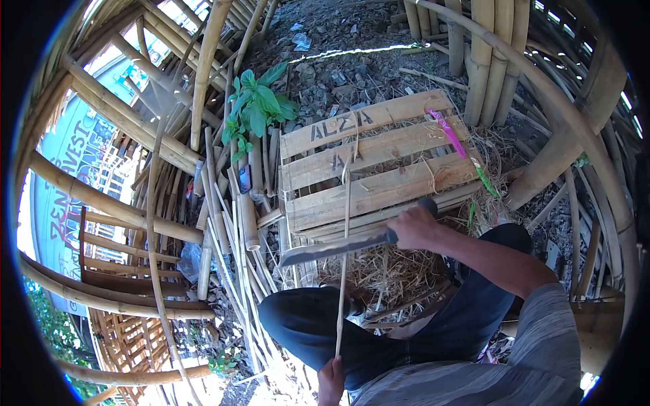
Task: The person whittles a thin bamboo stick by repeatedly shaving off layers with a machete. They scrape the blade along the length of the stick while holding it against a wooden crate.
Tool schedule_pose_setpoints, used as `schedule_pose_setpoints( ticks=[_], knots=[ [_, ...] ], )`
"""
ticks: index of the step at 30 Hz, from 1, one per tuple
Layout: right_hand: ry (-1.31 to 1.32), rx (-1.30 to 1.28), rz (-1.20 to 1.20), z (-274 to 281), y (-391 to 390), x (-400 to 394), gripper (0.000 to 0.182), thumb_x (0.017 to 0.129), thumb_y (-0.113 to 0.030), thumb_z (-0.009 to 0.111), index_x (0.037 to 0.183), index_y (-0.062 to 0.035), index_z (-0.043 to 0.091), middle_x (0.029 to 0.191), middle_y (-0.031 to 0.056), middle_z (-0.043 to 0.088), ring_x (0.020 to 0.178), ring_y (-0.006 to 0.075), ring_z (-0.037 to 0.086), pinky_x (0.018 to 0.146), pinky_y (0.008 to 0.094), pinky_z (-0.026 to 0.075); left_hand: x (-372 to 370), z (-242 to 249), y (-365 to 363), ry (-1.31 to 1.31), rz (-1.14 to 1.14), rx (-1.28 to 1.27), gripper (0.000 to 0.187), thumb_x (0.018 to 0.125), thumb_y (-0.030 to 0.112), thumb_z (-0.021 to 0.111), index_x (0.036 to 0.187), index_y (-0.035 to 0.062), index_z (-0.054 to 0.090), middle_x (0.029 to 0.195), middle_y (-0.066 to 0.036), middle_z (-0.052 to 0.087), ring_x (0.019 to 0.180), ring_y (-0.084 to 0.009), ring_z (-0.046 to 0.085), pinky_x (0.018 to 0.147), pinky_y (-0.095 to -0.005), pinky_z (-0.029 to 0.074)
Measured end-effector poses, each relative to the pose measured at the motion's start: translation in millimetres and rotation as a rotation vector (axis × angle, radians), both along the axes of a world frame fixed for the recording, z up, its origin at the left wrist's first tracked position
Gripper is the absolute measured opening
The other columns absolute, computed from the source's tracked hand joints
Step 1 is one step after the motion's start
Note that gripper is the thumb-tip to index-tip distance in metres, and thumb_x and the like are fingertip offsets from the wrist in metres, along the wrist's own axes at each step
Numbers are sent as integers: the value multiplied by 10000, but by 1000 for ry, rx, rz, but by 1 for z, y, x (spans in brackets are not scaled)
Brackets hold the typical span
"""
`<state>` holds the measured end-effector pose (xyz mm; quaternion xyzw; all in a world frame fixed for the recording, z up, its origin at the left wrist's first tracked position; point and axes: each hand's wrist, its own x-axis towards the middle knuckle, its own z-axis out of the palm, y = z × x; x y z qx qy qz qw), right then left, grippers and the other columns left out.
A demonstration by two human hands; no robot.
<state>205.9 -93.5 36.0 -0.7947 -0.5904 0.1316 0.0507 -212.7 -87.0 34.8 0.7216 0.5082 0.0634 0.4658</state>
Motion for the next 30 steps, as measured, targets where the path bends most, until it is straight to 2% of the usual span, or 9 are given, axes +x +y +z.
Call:
schedule_pose_setpoints(
  ticks=[2, 4, 6, 9, 10, 12, 13, 22, 30],
  knots=[
    [-55, 4, -351, -10, 9, 52, 218, 670, -189, 624, 835, -49, 654, 746, 171, 644, 722, 304, 653, 644, 444, 515, -35, -3, -18, -30, 82, -44, 417, 958, 335, 384, 713, 27, 522, 495, -73, 419, 469, -151, 394, 429, -357, 314],
    [-124, 86, -415, 7, 5, 85, 212, 681, -197, 631, 828, -46, 654, 784, 192, 635, 752, 322, 643, 666, 438, 517, -29, 34, -24, 94, 31, 17, 400, 950, 329, 390, 718, 32, 521, 520, -69, 437, 472, -155, 440, 421, -367, 323],
    [-90, 183, -483, 3, 8, 90, 224, 677, -199, 636, 836, -43, 652, 797, 200, 629, 753, 337, 638, 675, 438, 517, -59, -10, -20, 12, -77, 55, 350, 955, 341, 402, 782, 66, 532, 538, -21, 431, 463, -124, 432, 396, -316, 307],
    [-47, 290, -566, 13, 8, 76, 226, 672, -194, 628, 823, -27, 646, 788, 205, 630, 745, 353, 636, 684, 438, 522, -46, -23, -6, -397, 363, -542, 222, 948, 342, 463, 924, 130, 524, 619, 47, 436, 466, -51, 369, 388, -191, 251],
    [-35, 307, -576, 18, 7, 67, 217, 672, -186, 614, 801, -14, 643, 768, 203, 638, 736, 354, 640, 684, 438, 526, -44, -32, -3, -397, 363, -542, 222, 948, 342, 463, 924, 130, 524, 619, 47, 436, 466, -51, 369, 388, -191, 251],
    [-44, 348, -546, 19, 6, 59, 209, 661, -186, 621, 790, -22, 639, 748, 195, 636, 715, 348, 641, 667, 437, 525, -37, -59, 7, -327, 313, -436, 188, 950, 300, 464, 914, 130, 535, 663, 29, 471, 498, -53, 419, 393, -200, 280],
    [-32, 371, -526, 16, 6, 58, 213, 657, -182, 633, 824, -50, 645, 726, 187, 632, 701, 351, 635, 657, 440, 523, 11, 10, 18, -333, 265, -576, 368, 975, 232, 411, 669, 30, 443, 502, -12, 416, 410, -96, 394, 396, -273, 269],
    [74, 243, -320, 4, -6, 20, 170, 638, -174, 614, 751, -48, 633, 687, 191, 629, 644, 342, 638, 622, 440, 521, 51, -8, 16, -30, 108, -62, 341, 948, 257, 478, 661, 76, 447, 499, 42, 367, 408, -37, 351, 367, -222, 244],
    [185, 23, -78, -15, -2, -21, 222, 620, -177, 615, 797, -46, 644, 730, 174, 639, 731, 323, 647, 673, 429, 519, 74, -7, 3, -64, 85, -242, 331, 931, 209, 519, 666, 23, 447, 532, 4, 372, 505, -59, 332, 443, -270, 275]
  ],
)
